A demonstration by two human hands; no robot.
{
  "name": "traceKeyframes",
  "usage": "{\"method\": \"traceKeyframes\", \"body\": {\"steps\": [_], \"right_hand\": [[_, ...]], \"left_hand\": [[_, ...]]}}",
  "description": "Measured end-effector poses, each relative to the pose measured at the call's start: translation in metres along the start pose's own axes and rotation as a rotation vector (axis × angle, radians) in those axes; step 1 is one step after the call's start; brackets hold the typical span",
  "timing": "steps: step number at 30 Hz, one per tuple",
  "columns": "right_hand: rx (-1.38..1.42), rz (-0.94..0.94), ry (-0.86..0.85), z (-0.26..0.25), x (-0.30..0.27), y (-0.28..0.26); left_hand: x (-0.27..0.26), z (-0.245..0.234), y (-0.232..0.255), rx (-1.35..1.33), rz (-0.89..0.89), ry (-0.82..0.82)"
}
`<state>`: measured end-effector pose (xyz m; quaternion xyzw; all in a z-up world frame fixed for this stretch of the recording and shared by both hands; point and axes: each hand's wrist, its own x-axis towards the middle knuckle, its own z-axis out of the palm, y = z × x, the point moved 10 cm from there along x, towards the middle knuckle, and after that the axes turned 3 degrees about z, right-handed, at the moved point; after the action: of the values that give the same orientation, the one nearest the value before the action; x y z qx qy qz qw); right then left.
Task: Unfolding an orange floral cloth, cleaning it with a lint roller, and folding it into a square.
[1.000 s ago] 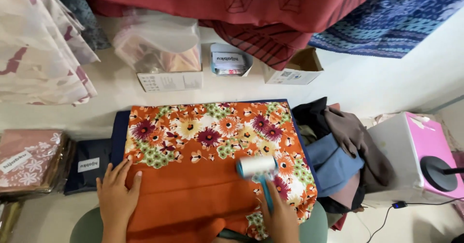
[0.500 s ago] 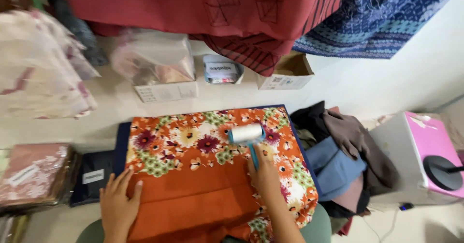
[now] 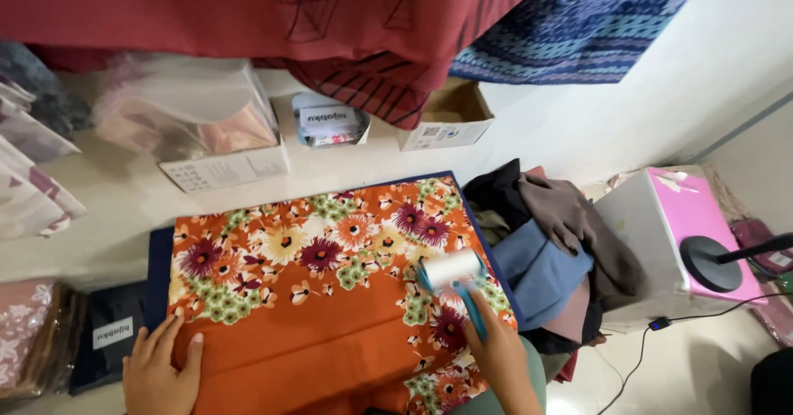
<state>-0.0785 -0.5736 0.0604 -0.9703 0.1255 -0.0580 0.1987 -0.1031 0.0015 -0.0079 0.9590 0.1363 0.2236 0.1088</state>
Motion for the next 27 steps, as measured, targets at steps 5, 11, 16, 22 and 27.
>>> {"method": "traceKeyframes", "body": {"steps": [5,11,16,22,27], "right_hand": [[0.107,-0.103,0.085,0.029,0.128,-0.081],[0.164,-0.122,0.071,0.024,0.137,-0.101],[0.169,-0.034,0.020,-0.006,0.019,-0.033],[0.199,0.066,-0.043,0.009,-0.076,0.101],[0.058,0.191,0.072,-0.031,-0.040,0.045]], "left_hand": [[0.004,0.007,-0.005,0.001,-0.046,-0.060],[0.002,0.013,-0.014,-0.013,-0.024,-0.003],[-0.004,0.016,-0.013,0.029,0.076,0.112],[-0.002,0.010,-0.006,-0.044,0.090,0.074],[-0.001,0.013,-0.009,-0.020,0.103,0.059]]}}
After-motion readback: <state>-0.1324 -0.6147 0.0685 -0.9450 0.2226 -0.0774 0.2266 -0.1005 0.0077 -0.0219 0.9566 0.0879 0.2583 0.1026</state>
